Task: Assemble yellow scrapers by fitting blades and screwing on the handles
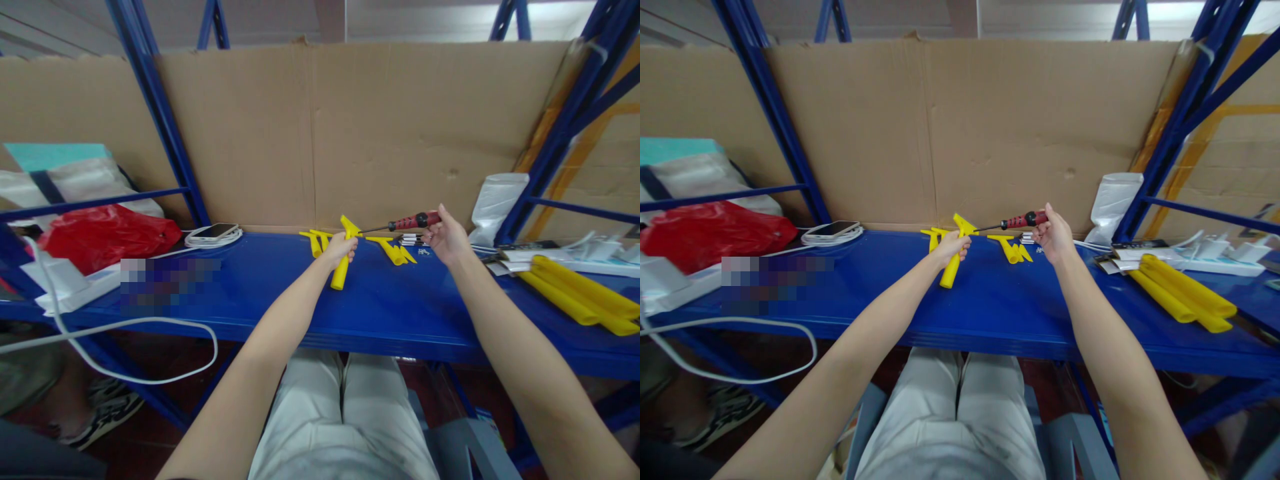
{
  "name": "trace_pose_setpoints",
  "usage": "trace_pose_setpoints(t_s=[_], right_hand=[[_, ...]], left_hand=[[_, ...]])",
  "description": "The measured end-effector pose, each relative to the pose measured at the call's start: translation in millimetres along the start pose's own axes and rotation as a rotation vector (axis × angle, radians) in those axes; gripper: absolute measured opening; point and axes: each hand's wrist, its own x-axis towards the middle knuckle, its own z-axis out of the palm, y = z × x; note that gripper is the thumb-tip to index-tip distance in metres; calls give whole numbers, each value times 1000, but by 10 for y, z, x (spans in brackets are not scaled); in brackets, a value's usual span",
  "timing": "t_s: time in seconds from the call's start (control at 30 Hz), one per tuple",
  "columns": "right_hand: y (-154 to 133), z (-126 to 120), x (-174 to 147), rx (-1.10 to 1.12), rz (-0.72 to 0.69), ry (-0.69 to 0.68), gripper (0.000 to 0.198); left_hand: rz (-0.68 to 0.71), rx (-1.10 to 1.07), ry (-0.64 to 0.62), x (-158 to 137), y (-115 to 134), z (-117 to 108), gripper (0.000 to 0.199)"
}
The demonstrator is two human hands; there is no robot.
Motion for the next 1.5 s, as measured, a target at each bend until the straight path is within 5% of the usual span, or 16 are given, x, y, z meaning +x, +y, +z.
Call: trace_pose_setpoints(t_s=[0.37,0.67,1.2,1.5], right_hand=[[-40,8,-56,49,-54,-78,15],[5,-17,-8,-13,-118,-114,27],[3,43,-51,-76,-135,44,42],[36,25,-3,-117,-132,153,32]], left_hand=[[-14,-6,1,22,-4,-14,20],[-3,-2,-3,28,-14,-18,21],[2,-3,-1,34,-31,-25,21],[16,44,-17,7,-10,-4,21]])
